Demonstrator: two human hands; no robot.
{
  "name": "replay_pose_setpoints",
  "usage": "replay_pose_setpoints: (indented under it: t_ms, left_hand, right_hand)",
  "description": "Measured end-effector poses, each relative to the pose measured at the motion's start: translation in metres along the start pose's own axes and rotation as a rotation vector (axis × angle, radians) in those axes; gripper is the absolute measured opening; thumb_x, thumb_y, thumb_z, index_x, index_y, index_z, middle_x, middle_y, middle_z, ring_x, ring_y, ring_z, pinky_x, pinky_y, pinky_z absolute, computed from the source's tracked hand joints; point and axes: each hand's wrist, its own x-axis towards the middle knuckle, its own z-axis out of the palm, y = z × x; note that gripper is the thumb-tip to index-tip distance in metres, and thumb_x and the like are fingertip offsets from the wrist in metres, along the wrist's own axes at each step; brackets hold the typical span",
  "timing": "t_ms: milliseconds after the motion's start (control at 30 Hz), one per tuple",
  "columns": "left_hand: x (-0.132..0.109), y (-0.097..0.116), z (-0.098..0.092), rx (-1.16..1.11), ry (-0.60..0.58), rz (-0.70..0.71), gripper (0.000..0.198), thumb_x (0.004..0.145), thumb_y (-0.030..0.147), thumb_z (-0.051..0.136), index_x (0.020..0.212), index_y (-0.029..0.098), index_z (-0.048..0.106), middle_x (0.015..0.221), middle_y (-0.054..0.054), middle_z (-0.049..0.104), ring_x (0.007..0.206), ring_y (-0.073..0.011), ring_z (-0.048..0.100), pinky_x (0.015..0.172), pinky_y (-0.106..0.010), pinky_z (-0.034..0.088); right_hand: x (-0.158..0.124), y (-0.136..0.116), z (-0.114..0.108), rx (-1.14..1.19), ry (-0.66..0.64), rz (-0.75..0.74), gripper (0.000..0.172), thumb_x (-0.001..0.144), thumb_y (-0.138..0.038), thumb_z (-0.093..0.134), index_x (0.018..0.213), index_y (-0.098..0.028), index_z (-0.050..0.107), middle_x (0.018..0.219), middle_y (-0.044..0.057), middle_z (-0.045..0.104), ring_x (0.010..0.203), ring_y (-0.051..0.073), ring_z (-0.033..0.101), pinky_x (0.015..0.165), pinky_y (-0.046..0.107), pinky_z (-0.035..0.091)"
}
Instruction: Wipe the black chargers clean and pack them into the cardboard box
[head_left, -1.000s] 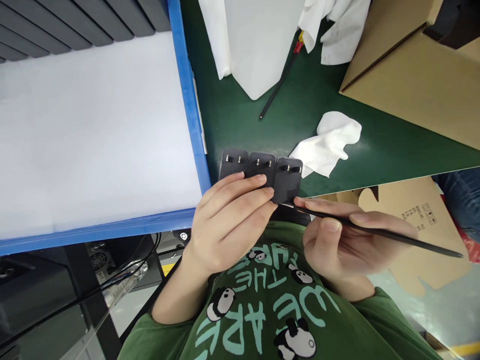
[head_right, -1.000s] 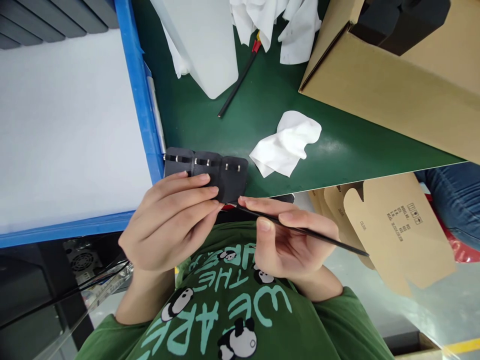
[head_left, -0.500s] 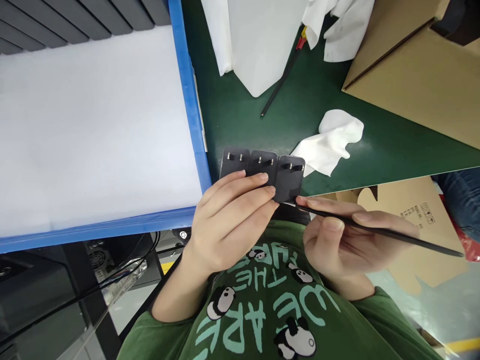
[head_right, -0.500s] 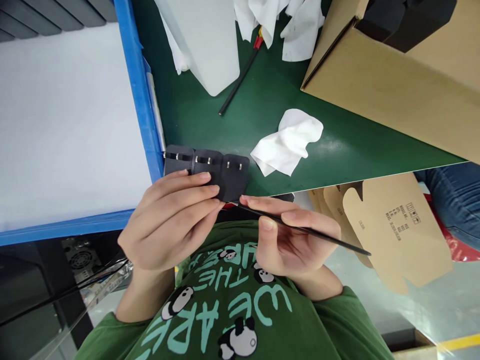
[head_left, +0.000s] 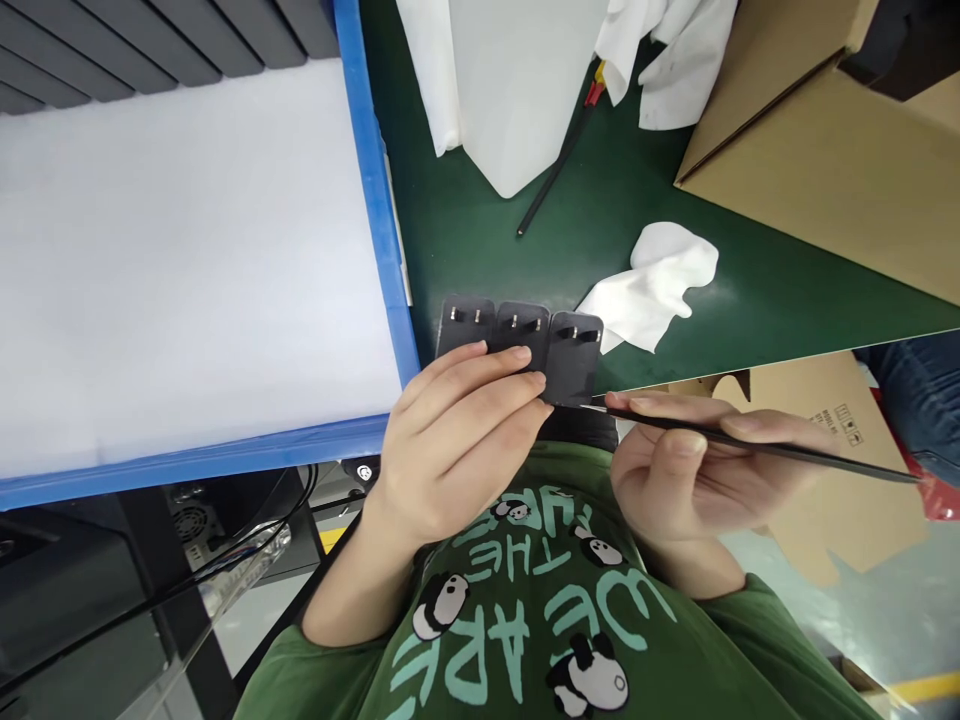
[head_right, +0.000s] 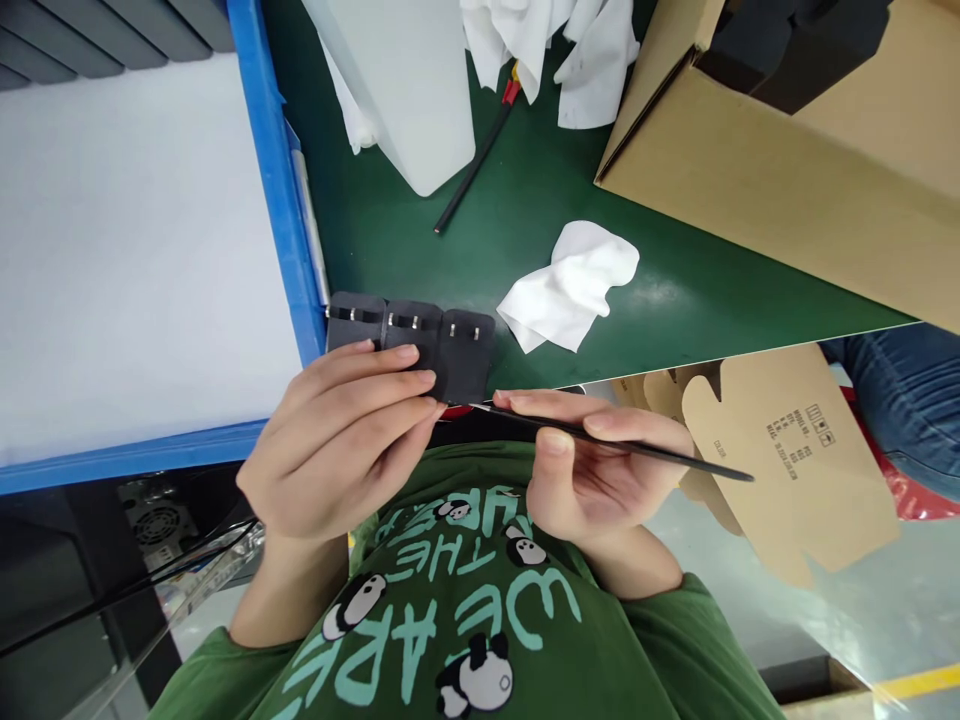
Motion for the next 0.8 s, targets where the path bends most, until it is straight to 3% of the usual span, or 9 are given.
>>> replay_pose_setpoints:
  t_ms: [200, 367, 467, 567, 800]
  left_hand:
    - [-0.001, 0.003, 0.0, 0.026, -0.034, -0.017, 0.027, 0.079, 0.003, 0.076, 0.103, 0.013, 0.07, 0.098, -0.006, 0.076, 0.104, -0.0215, 0.072, 0.099, -0.04, 0.058]
    - [0.003, 0.003, -0.009, -0.051, -0.108, 0.009, 0.011, 0.078, 0.014, 0.08, 0.08, 0.018, 0.069, 0.094, -0.004, 0.075, 0.104, -0.0245, 0.072, 0.099, -0.045, 0.057]
    - [0.003, 0.001, -0.012, -0.1, -0.119, 0.01, 0.014, 0.078, 0.019, 0.081, 0.081, 0.017, 0.067, 0.099, -0.007, 0.075, 0.107, -0.0255, 0.071, 0.1, -0.046, 0.056]
    - [0.002, 0.001, -0.01, -0.057, -0.122, -0.003, 0.02, 0.077, 0.014, 0.081, 0.092, 0.015, 0.069, 0.104, -0.009, 0.076, 0.11, -0.0253, 0.07, 0.103, -0.045, 0.054]
    - [0.001, 0.002, -0.006, -0.027, -0.123, 0.023, 0.019, 0.075, 0.01, 0.081, 0.089, 0.015, 0.069, 0.103, -0.006, 0.078, 0.109, -0.0236, 0.071, 0.108, -0.043, 0.051]
  right_hand:
    - [0.0, -0.001, -0.001, 0.011, -0.002, 0.023, 0.038, 0.087, 0.006, 0.056, 0.117, -0.015, 0.048, 0.103, 0.002, 0.074, 0.088, 0.014, 0.075, 0.079, 0.035, 0.069]
    - [0.005, 0.001, 0.002, 0.027, 0.081, -0.023, 0.03, 0.092, -0.001, 0.057, 0.116, -0.018, 0.052, 0.102, 0.0, 0.074, 0.087, 0.013, 0.075, 0.078, 0.034, 0.069]
    - [0.007, 0.001, 0.001, 0.022, 0.112, -0.022, 0.027, 0.093, -0.004, 0.058, 0.115, -0.02, 0.055, 0.098, -0.002, 0.074, 0.083, 0.012, 0.075, 0.075, 0.032, 0.069]
    - [0.006, -0.001, -0.003, 0.01, 0.065, 0.024, 0.03, 0.092, -0.006, 0.059, 0.116, -0.023, 0.055, 0.1, -0.003, 0.075, 0.084, 0.013, 0.075, 0.077, 0.033, 0.07]
    - [-0.001, -0.002, -0.005, 0.051, -0.133, -0.012, 0.048, 0.085, 0.005, 0.058, 0.125, -0.019, 0.051, 0.114, 0.005, 0.074, 0.093, 0.021, 0.075, 0.077, 0.043, 0.07]
